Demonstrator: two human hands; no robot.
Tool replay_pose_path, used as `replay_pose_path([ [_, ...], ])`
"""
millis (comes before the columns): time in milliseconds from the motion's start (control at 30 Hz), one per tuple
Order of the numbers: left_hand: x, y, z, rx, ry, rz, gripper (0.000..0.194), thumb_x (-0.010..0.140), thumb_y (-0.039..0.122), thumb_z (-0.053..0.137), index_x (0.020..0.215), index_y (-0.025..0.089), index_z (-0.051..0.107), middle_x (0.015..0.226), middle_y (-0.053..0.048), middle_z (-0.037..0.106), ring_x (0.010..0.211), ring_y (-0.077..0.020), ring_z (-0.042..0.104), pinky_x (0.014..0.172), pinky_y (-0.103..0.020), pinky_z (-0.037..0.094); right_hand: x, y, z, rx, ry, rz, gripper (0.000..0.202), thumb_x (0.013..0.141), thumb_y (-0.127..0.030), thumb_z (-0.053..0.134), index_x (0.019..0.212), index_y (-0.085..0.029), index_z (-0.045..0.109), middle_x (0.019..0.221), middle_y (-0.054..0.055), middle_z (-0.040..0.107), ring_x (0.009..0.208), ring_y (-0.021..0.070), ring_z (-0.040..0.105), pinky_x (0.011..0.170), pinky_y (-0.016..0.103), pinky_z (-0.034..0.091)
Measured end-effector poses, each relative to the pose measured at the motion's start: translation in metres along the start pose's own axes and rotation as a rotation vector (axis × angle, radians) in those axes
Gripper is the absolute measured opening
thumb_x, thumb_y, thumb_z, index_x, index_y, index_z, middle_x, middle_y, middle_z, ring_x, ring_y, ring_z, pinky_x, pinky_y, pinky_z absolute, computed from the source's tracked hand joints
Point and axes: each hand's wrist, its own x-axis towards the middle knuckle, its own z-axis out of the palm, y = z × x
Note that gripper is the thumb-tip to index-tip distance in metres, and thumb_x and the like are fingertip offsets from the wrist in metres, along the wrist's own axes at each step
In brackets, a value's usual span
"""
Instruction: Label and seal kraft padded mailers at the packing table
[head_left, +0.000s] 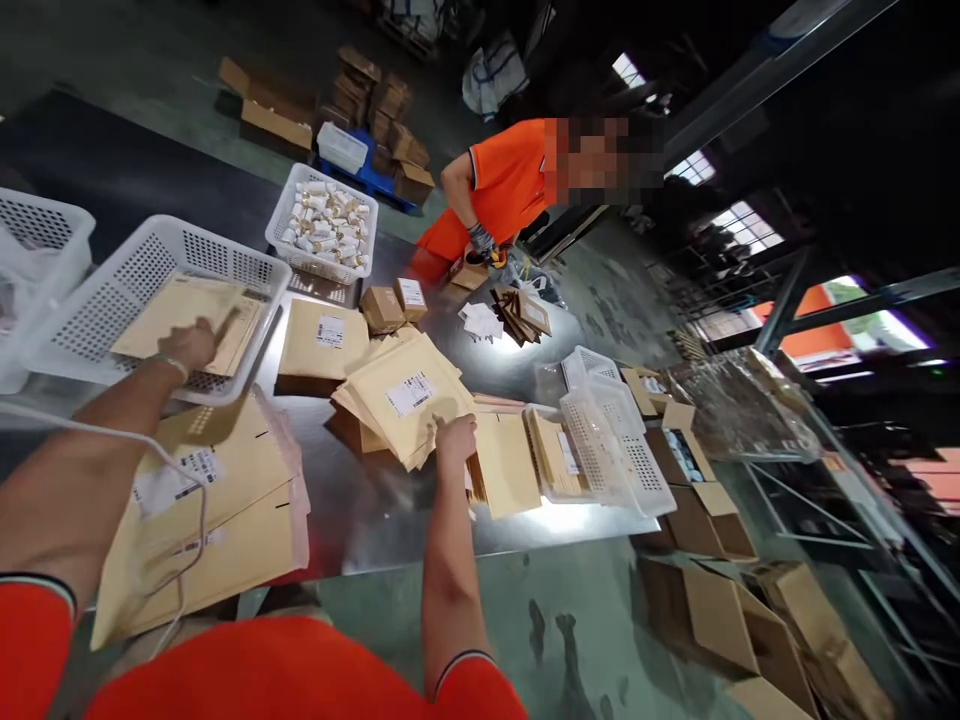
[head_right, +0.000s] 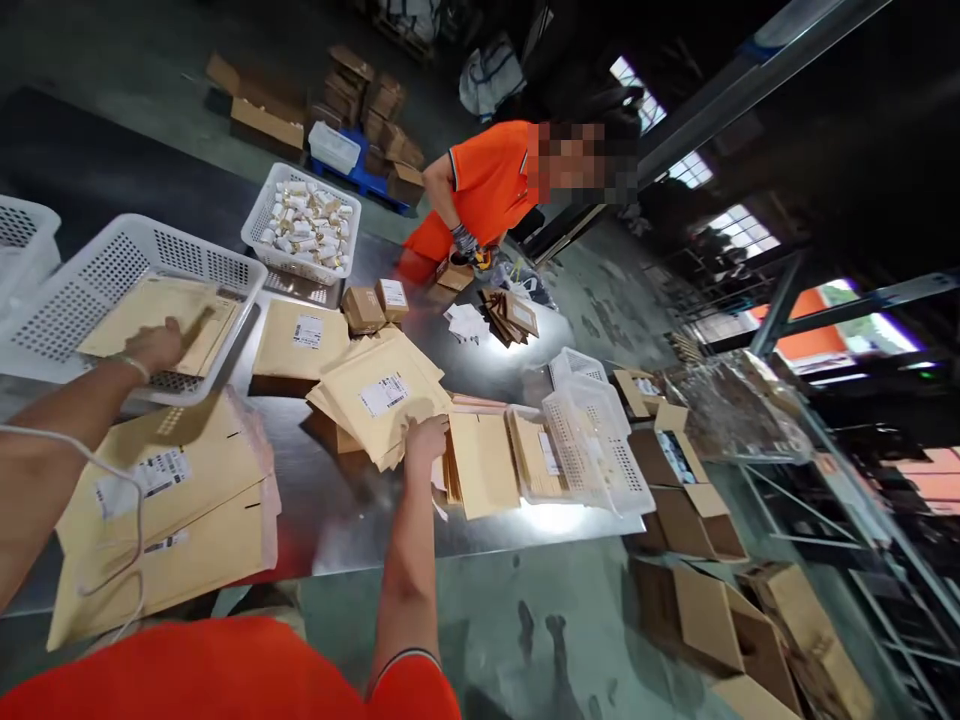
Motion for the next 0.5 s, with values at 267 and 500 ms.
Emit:
replay_pose_path([
  [267, -0.102, -0.070, -0.108, -0.120, 0.040, 0.176, 0.108, 0.104, 0.090, 0.031, 0.171, 0.009, 0.054, 0.150, -0.006, 0.068, 0.150, -0.0497, 0.063, 0.126, -0.068, 0.046, -0.067, -0.024, 0.021, 0.676, -0.294, -0.595, 0.059, 0.092, -0.047, 0.081, 0.144, -0.019, 0.072, 0.134, 0.016, 0.081, 0.121, 0.0322, 0.076, 0.116, 0.049, 0.061],
  [500, -0.154, -0.013, -0.035, -0.506, -0.336, 0.395, 0.127, 0.064, 0.111, 0.076, 0.148, 0.017, 0.077, 0.146, -0.012, 0.079, 0.141, -0.0423, 0.070, 0.118, -0.053, 0.061, -0.088, -0.019, 0.032, 0.867, -0.943, -0.618, 0.057, 0.080, -0.057, 0.095, 0.121, -0.020, 0.082, 0.112, 0.009, 0.086, 0.118, 0.0329, 0.081, 0.103, 0.043, 0.067],
])
